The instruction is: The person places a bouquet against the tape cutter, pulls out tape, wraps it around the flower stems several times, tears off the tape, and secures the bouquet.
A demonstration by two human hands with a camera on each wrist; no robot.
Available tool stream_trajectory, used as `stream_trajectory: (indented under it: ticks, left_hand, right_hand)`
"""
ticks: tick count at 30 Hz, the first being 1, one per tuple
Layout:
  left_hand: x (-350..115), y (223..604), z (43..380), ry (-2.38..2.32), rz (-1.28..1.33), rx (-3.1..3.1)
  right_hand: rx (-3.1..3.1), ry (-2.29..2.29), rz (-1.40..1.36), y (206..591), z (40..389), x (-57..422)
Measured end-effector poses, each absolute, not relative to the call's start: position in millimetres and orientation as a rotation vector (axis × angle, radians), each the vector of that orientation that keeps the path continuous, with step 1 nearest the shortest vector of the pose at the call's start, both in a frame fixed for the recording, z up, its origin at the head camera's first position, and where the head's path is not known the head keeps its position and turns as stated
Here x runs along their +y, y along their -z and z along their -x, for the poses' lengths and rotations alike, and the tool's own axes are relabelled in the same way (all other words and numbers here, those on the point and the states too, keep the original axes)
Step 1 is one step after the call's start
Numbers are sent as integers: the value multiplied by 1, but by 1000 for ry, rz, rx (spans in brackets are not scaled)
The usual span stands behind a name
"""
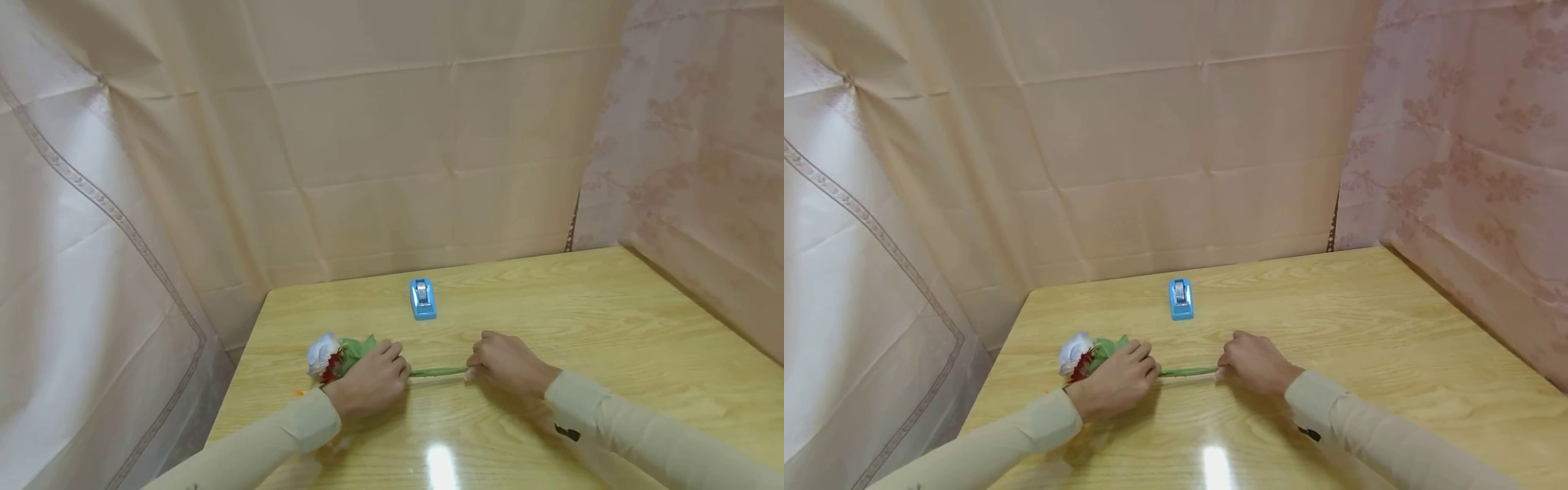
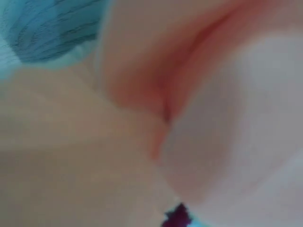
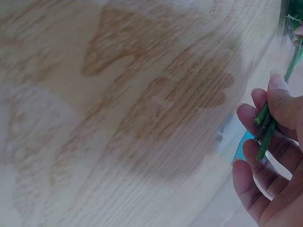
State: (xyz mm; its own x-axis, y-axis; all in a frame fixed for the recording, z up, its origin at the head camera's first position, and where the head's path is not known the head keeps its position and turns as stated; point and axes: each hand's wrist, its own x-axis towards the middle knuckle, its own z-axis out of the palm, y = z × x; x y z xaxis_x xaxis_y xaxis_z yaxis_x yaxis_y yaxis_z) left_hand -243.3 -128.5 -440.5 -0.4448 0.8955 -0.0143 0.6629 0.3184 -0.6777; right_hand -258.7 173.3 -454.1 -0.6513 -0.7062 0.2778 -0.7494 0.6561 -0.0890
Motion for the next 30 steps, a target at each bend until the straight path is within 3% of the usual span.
stream_trajectory:
  ticks: [30]
  left_hand:
    - [-121, 450, 245, -834, 1400, -2196]
  right_hand:
    - [-2667, -349, -1224, 461, 262, 179]
